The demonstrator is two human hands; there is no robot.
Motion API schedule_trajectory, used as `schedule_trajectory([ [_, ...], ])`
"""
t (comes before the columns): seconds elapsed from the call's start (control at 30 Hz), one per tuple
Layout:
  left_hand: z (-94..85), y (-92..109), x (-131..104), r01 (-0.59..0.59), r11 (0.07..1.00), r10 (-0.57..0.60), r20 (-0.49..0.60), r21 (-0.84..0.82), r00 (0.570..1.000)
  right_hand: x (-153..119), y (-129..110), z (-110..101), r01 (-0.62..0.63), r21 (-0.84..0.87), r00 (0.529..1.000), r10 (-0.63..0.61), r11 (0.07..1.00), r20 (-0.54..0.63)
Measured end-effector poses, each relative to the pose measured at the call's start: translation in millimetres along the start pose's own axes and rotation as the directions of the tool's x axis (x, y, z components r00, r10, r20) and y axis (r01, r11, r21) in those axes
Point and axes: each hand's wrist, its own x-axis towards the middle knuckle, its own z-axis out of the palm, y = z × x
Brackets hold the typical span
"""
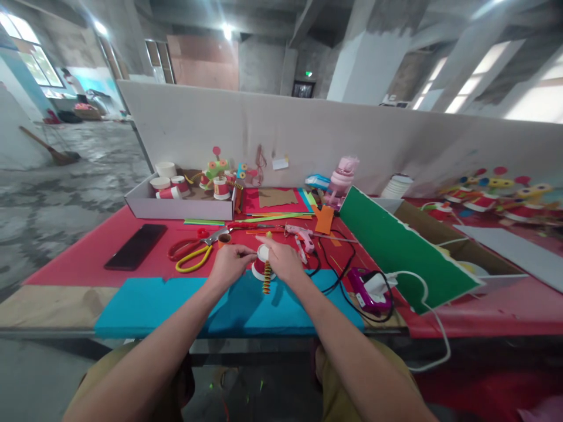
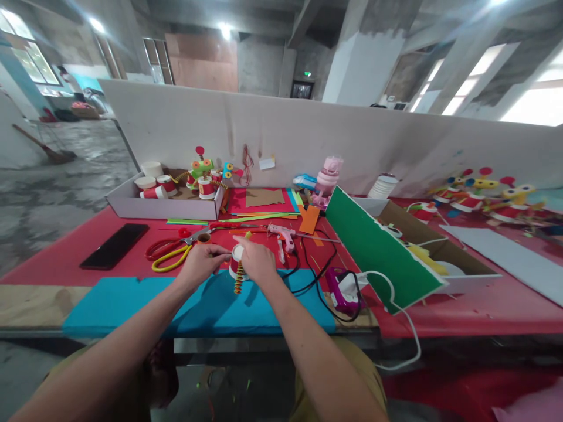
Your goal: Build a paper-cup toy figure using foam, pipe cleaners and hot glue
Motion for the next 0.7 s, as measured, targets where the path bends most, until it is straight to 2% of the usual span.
schedule_trajectory([
  [0.17, 0.2, 5.5, -1.9, 0.028, 0.999, -0.028, -0.012, -0.016, 1.0, -0.4, -1.7, -1.0, 0.003, -0.014, 1.0, -0.003, 1.0, 0.003],
  [0.4, 11.6, 11.8, -1.5, 0.133, 0.978, -0.142, -0.047, -0.161, 0.989, -0.5, -6.4, -4.4, 0.01, -0.058, 0.999, -0.007, 0.998, 0.04],
  [0.53, 17.8, 10.5, -0.8, 0.174, 0.919, -0.21, -0.067, -0.353, 0.975, -2.1, -7.7, -6.4, 0.003, -0.105, 0.999, 0.002, 0.994, 0.047],
  [0.63, 14.8, 8.5, -2.1, 0.15, 0.879, -0.177, -0.018, -0.452, 0.984, -3.2, -7.5, -7.9, -0.002, -0.109, 0.999, 0.008, 0.994, 0.052],
  [0.7, 12.0, 6.4, -4.2, 0.111, 0.909, -0.121, 0.001, -0.401, 0.993, -3.7, -7.2, -8.3, -0.011, -0.109, 0.998, 0.018, 0.994, 0.063],
])
